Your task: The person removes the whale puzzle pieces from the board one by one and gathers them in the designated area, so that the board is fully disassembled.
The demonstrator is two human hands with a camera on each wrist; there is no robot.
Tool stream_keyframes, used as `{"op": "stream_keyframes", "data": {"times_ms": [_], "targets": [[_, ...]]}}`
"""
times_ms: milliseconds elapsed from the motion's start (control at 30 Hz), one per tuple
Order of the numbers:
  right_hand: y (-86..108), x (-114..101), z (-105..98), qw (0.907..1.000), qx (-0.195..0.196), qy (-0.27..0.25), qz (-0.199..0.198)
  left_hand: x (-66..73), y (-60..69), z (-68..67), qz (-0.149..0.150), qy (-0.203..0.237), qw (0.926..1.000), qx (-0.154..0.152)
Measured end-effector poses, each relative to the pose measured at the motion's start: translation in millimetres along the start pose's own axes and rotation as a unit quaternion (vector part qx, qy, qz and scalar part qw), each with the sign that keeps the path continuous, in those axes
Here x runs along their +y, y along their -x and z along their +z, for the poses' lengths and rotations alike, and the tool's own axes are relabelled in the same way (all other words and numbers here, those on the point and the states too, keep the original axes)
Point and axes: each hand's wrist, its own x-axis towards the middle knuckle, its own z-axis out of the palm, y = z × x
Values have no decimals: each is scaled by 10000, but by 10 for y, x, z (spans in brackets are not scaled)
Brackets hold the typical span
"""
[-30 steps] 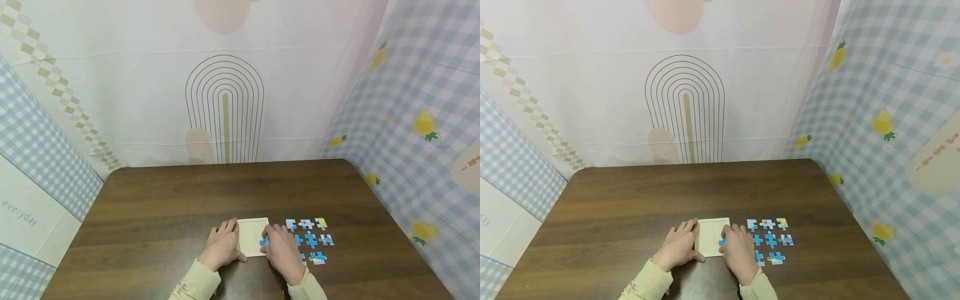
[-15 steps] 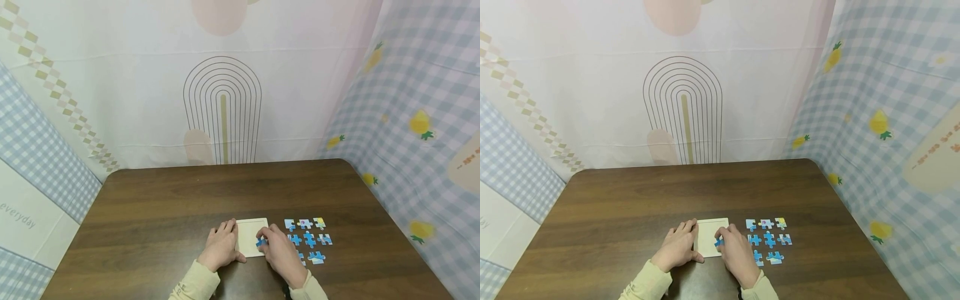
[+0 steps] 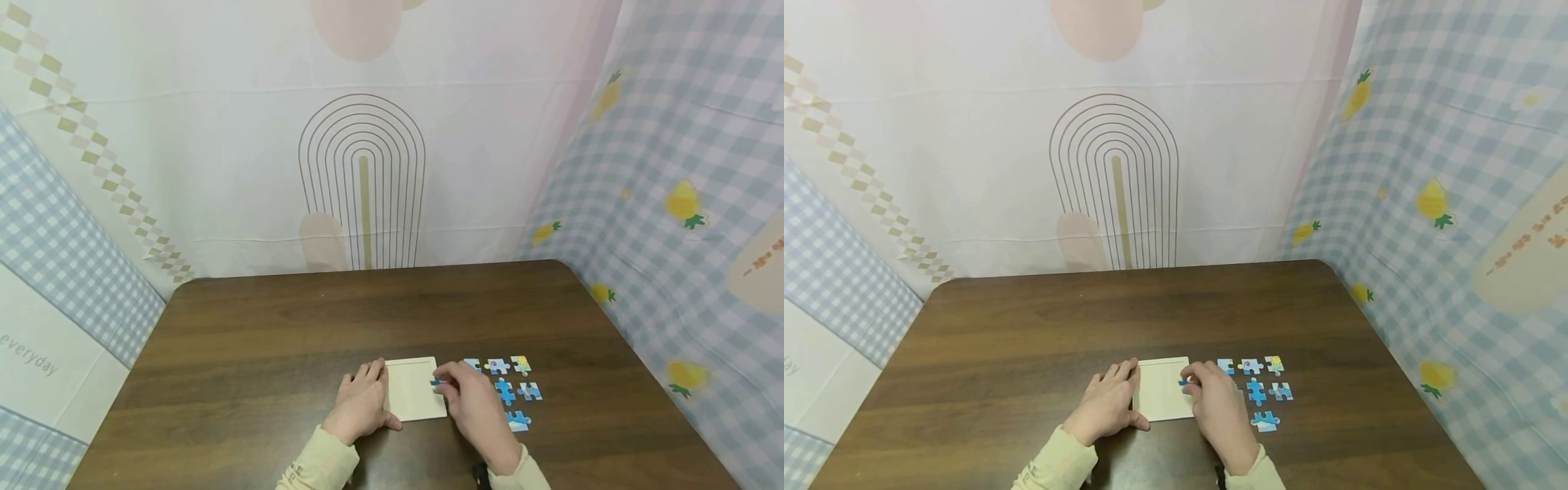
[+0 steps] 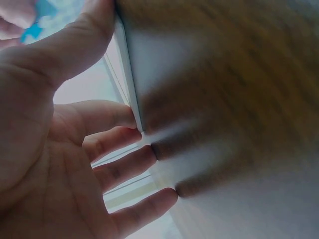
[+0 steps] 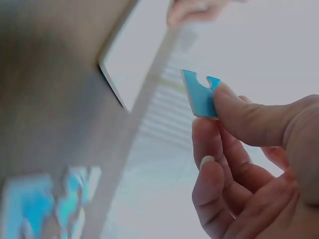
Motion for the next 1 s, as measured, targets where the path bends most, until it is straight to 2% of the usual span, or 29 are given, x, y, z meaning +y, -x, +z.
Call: {"op": "stream_keyframes", "data": {"times_ms": [133,233,433,600,800,1000], "targets": [[24,100,-186,9992,357,-184,21,-11,-11,9,17,-13,10000,-5],[58,202,-334,9985,386,-299,237,-11,-16,6,25,-28,10000,1],[123,455,-663,9949,-9,-112,999,2,6,-22,29,-21,10000,-8],[203,723,-891,9837,-440,165,1735,6,14,-23,58,0,10000,-25],[277,986,-999,9672,-738,87,2429,3,15,-21,64,17,10000,31],[319,1098,-956,9578,-874,-27,2739,2,11,-12,58,-14,10000,57]]}}
